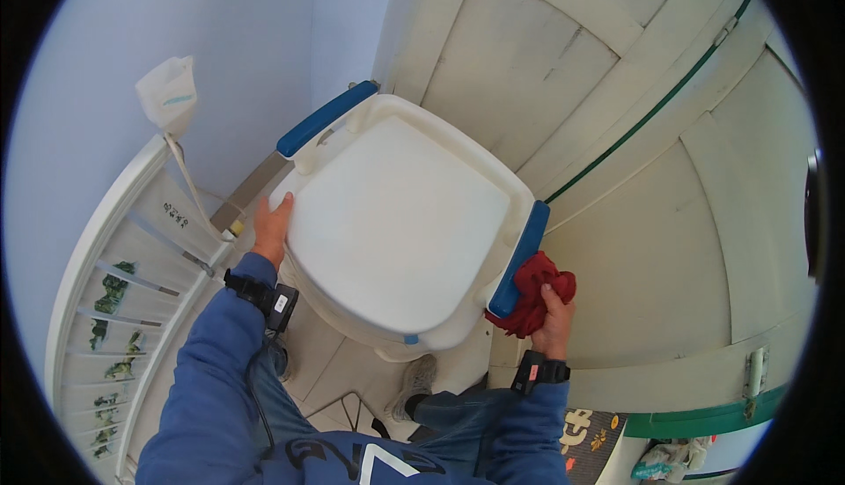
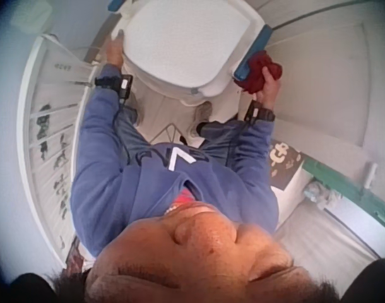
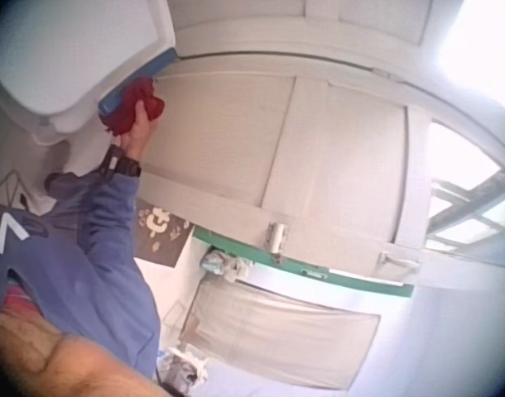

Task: The person wipes a white and blue child's potty with a red cloth. They open the lid, remove the inner insert, wipe the rim and seat, then wipe the lid and exterior before closing it.

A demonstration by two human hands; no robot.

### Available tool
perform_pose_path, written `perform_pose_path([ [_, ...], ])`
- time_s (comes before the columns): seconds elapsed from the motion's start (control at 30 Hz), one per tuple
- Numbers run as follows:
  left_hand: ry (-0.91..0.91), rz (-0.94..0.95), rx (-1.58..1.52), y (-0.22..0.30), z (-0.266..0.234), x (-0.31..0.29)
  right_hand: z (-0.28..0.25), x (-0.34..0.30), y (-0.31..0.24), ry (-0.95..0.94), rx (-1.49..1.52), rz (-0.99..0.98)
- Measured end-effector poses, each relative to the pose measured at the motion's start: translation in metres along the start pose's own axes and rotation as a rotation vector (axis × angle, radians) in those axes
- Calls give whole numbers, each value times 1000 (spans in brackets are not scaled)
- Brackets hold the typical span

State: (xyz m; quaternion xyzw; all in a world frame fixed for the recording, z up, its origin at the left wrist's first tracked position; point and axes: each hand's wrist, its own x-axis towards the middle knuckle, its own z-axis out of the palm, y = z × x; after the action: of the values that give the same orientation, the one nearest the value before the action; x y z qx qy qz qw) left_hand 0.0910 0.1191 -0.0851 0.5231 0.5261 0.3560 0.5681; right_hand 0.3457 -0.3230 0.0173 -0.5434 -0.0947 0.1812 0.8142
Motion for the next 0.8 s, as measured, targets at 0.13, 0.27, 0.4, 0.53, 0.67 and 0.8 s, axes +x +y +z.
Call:
perform_pose_path([
  [0.13,90,336,279,20,11,-13,45,11,-58,103,-84,-208],
  [0.27,-127,391,759,31,19,-30,101,91,-94,-97,-207,-288],
  [0.4,-220,350,785,39,9,-30,160,195,-73,7,-151,-74],
  [0.53,-266,284,889,48,3,-28,186,267,-47,-111,128,-41],
  [0.67,-389,208,914,56,5,-33,161,291,-4,26,-695,-425],
  [0.8,-430,197,912,61,4,-37,118,283,45,29,-1588,-251],
])
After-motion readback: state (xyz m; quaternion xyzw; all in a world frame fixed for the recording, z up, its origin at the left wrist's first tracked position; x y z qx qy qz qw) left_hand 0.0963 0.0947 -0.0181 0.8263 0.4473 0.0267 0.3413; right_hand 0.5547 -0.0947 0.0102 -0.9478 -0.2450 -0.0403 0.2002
